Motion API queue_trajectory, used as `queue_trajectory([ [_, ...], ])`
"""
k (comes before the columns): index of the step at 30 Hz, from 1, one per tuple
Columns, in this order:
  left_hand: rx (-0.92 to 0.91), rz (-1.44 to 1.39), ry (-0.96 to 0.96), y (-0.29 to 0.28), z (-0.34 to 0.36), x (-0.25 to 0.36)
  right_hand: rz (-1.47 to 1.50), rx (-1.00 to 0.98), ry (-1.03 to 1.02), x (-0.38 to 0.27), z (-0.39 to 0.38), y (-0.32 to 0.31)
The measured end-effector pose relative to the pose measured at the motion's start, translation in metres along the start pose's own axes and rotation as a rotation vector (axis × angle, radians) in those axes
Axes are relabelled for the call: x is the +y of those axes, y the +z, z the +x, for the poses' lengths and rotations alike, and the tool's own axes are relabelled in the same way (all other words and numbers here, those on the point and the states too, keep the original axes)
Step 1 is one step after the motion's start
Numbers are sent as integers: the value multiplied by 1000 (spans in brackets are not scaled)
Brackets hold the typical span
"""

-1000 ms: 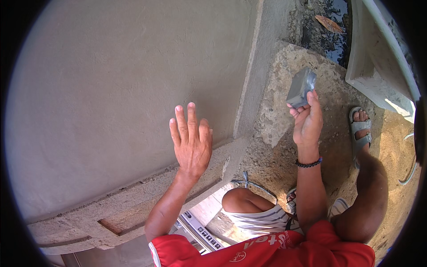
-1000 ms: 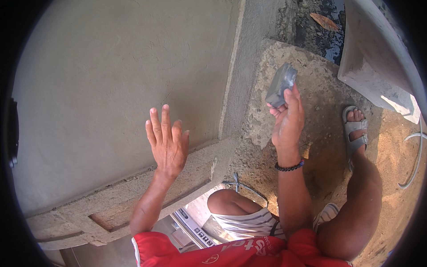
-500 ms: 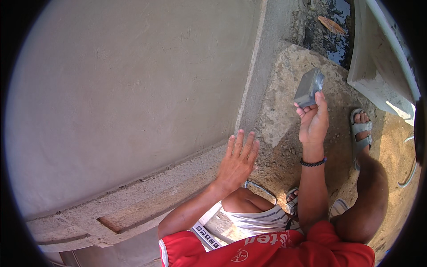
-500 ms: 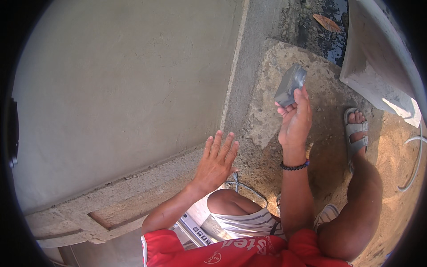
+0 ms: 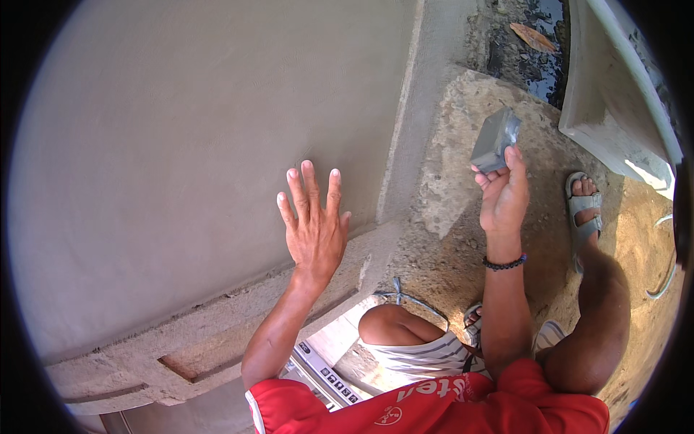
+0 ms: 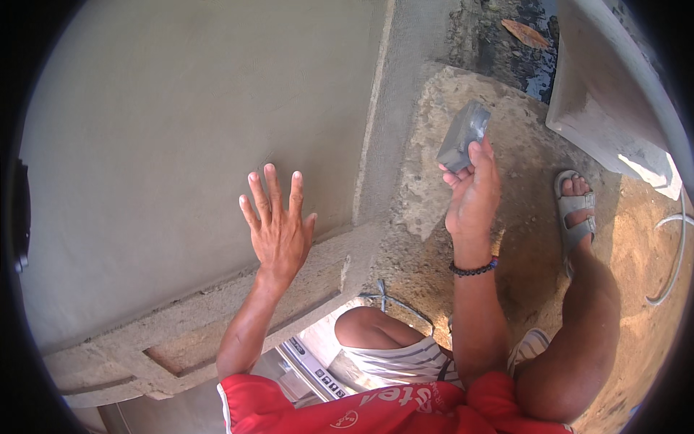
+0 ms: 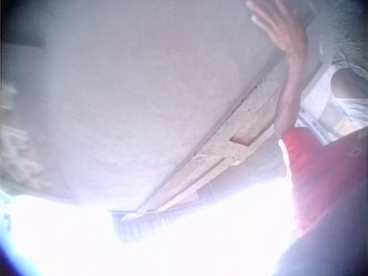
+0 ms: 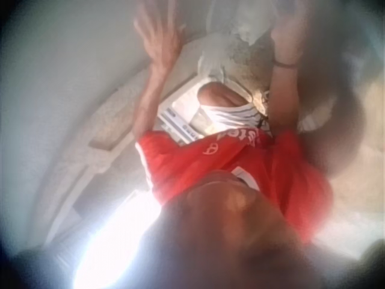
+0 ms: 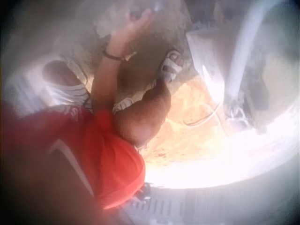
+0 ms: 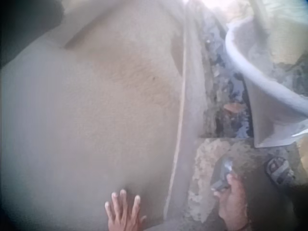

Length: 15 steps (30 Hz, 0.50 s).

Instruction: The person smooths wet plaster on a wall using a hand trowel and a float. They repeatedly scrape and level the surface, occasionally dipping the float into a bucket of water to aid smoothing.

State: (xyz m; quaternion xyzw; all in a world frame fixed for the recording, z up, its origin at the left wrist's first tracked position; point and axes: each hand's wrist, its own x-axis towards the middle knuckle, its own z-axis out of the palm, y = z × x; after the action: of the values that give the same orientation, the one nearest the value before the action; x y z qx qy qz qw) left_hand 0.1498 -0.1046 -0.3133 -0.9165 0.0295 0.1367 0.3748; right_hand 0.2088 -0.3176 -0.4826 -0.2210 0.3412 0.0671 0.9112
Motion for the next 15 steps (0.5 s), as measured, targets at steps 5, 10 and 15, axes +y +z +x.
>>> queue_trajectory([
  [5,-11,9,5,4,-3,1,5,11,-16,-2,1,0],
  [10,-10,-14,19,7,-4,2,-1,8,-2,3,3,-3],
  [15,3,-26,31,10,-4,2,-5,-16,32,9,4,-5],
])
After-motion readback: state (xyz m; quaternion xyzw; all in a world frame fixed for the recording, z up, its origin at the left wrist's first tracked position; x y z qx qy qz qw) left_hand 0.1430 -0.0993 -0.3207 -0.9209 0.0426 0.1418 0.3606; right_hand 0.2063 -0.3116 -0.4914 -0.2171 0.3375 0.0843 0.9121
